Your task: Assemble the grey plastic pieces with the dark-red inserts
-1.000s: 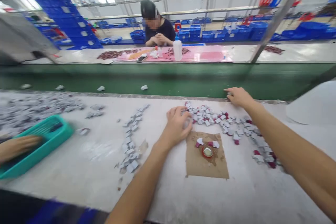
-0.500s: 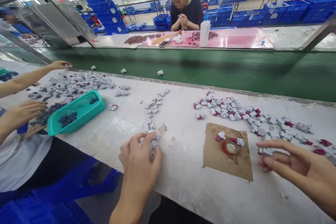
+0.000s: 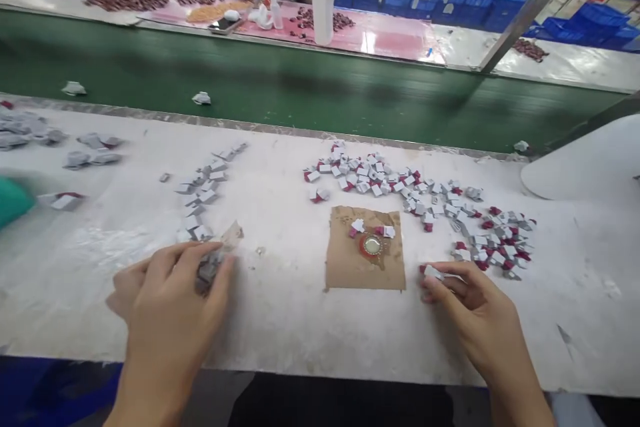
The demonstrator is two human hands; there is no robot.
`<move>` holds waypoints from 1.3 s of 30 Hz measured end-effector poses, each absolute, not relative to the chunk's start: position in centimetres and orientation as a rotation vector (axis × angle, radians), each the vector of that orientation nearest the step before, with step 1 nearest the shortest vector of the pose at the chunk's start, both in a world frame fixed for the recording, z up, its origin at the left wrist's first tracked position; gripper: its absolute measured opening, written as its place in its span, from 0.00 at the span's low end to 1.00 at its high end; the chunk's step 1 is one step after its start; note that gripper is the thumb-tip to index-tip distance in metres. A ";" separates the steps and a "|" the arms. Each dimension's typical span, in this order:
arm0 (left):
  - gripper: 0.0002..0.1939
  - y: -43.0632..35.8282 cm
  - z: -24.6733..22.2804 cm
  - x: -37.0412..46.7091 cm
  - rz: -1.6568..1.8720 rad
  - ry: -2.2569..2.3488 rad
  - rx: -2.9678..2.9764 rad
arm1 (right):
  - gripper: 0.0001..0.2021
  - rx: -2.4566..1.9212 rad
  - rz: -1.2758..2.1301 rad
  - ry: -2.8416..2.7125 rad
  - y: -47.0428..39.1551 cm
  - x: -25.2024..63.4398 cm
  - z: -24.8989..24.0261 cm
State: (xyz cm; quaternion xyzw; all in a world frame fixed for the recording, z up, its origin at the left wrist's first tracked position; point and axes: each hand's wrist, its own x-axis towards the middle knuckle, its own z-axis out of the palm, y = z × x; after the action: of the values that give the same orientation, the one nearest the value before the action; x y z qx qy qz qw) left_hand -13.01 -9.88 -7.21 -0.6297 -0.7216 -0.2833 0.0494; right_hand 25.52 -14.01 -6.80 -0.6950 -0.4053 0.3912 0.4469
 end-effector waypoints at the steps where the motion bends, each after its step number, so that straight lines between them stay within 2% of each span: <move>1: 0.13 -10.0 -7.4 -13.1 -0.862 -2.184 -1.917 | 0.26 -1.722 0.971 -1.003 -14.1 25.6 -6.8; 9: 0.08 -9.8 -9.6 -15.9 -0.963 -2.238 -1.950 | 0.24 -1.831 0.905 -1.021 -14.6 26.7 -6.8; 15: 0.04 -10.6 -7.3 -10.7 -1.083 -2.235 -2.153 | 0.22 -1.854 0.800 -1.236 -14.1 27.9 -5.4; 20: 0.05 -11.4 -7.2 -5.1 -1.574 -2.373 -2.442 | 0.17 -1.659 0.858 -1.161 -12.3 25.5 -3.7; 25: 0.09 -11.0 -6.6 -2.3 -2.132 -2.489 -2.382 | 0.10 -1.597 0.777 -1.212 -11.5 21.6 -4.2; 31: 0.09 -9.5 -5.9 -1.3 -2.399 -2.603 -2.356 | 0.09 -1.578 0.806 -1.173 -11.6 20.6 -5.4; 35: 0.11 -9.0 -5.9 -0.9 -2.419 -2.820 -2.288 | 0.08 -1.531 0.832 -1.168 -11.5 20.2 -5.4; 39: 0.11 -9.0 -5.5 -0.5 -2.503 -2.794 -2.311 | 0.07 -1.515 0.851 -1.167 -11.5 19.8 -5.6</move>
State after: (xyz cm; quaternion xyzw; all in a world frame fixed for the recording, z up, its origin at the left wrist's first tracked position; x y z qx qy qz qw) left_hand -0.52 -9.04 -5.53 -0.4231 -0.5114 -0.4582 -0.5911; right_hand 19.81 -11.45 -5.65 -0.6266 -0.4826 0.3520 0.5006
